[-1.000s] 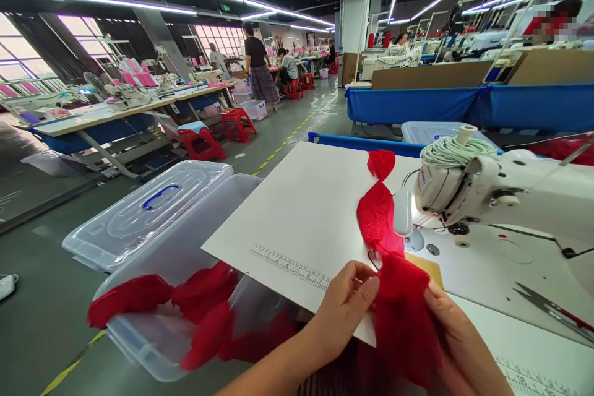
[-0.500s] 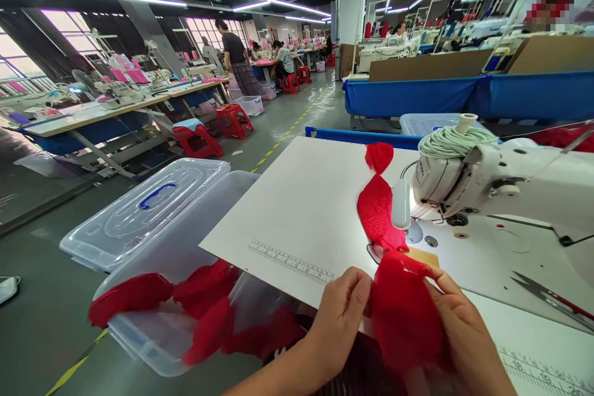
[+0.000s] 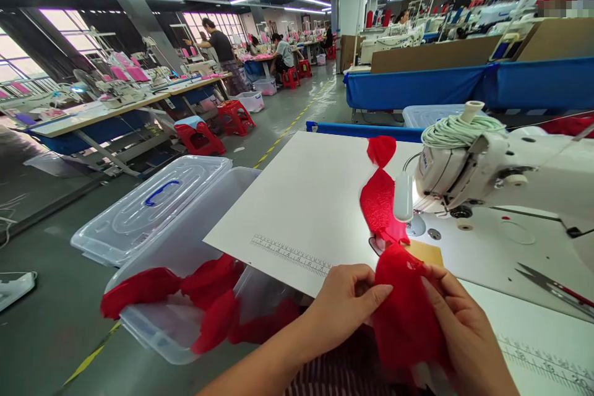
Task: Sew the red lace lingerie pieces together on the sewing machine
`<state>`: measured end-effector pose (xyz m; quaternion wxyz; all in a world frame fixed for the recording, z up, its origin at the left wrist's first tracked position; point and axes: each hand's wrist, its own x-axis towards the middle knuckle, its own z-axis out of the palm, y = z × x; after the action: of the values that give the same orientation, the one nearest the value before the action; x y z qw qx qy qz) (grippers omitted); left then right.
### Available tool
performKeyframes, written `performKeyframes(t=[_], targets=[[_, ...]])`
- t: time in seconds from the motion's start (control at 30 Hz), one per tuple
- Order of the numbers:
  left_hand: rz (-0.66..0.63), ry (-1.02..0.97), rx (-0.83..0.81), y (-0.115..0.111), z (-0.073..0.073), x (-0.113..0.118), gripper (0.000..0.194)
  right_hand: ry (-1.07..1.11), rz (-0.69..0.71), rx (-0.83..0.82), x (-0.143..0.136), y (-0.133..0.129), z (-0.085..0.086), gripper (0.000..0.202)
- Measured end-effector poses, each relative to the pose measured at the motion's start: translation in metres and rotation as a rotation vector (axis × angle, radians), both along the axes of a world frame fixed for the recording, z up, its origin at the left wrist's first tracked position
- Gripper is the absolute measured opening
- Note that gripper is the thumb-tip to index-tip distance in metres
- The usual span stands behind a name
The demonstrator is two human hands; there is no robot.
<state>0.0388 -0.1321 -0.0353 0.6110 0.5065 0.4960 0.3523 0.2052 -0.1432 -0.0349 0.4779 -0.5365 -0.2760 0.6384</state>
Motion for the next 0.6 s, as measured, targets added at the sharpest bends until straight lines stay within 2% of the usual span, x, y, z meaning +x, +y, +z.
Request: performKeyframes(t=[0.07, 0.13, 0.2, 0.23, 0.3, 0.37, 0.47, 0.53, 0.6], targets=[[0.016, -0.213, -0.136, 0.0, 0.003, 0.001, 0.051, 0.035, 0.059, -0.029, 0.002, -0.001, -0.002, 0.065], [0.009, -0.365, -0.245, 0.001, 0.009, 0.001, 0.055, 0.13, 0.19, -0.036, 0.005, -0.002, -0.004, 0.072], [0.01, -0.409, -0.261, 0.001, 0.013, -0.001, 0.057, 0.216, 0.348, -0.07, 0.012, -0.003, -0.006, 0.071], [0.031, -0.388, -0.215, 0.0, 0.014, -0.002, 0.054, 0.23, 0.401, -0.102, 0.017, -0.003, -0.006, 0.067], [0.095, -0.286, -0.059, -0.002, 0.013, -0.004, 0.05, 0.201, 0.411, -0.172, 0.03, -0.003, -0.005, 0.06], [0.117, -0.236, 0.027, -0.005, 0.008, -0.004, 0.049, 0.174, 0.35, -0.175, 0.042, -0.005, -0.004, 0.057], [0.021, -0.445, -0.149, -0.009, -0.001, 0.003, 0.048, 0.227, 0.341, -0.113, 0.048, -0.006, -0.004, 0.053], [-0.038, -0.594, -0.259, -0.01, -0.004, 0.008, 0.045, 0.273, 0.39, -0.095, 0.039, -0.005, -0.005, 0.05], [-0.097, -0.627, -0.276, -0.01, -0.003, 0.01, 0.043, 0.309, 0.418, -0.052, 0.026, -0.002, -0.005, 0.051]])
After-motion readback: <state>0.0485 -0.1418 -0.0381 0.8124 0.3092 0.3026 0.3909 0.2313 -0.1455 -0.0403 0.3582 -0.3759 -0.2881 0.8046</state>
